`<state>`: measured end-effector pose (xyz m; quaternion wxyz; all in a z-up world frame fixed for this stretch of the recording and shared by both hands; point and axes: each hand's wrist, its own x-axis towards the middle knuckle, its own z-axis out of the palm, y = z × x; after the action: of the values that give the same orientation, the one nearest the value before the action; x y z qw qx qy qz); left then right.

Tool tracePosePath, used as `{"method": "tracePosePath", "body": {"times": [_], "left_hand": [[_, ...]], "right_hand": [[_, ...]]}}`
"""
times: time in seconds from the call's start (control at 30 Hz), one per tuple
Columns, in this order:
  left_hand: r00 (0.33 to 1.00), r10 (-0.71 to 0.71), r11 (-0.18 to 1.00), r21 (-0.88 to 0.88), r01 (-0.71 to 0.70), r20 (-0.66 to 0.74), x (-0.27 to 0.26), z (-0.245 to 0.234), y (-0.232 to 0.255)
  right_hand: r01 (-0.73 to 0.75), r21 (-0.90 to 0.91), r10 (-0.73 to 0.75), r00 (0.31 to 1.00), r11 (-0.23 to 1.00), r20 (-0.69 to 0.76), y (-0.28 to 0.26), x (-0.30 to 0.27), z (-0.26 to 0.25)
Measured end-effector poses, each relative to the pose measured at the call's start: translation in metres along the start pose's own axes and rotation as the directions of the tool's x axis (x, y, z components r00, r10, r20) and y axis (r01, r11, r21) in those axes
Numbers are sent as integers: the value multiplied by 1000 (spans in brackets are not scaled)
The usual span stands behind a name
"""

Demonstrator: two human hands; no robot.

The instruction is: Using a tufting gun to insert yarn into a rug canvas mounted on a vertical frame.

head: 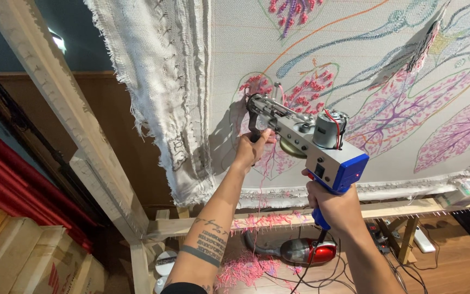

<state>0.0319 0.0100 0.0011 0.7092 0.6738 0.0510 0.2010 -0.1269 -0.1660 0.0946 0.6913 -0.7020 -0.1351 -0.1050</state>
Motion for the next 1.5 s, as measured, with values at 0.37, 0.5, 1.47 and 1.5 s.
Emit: {"method": "tracePosePath", "body": {"times": [0.37,0.5,1.47,1.5], "left_hand": [[992,11,992,-123,5,127,-17,-4,20],[961,4,989,-140,36,276,-43,-6,39],[915,-156,981,169,99,372,-93,1,58],[917,-137,987,131,94,375,-91,0,53]], "right_hand": [[2,26,0,998,1000,-61,-11,-3,-8],[44,65,-40,997,997,-59,-27,-6,-25],[-88,205,60,988,975,140,9,-21,-100],[-107,190,82,988,976,134,8,-20,-98]]}}
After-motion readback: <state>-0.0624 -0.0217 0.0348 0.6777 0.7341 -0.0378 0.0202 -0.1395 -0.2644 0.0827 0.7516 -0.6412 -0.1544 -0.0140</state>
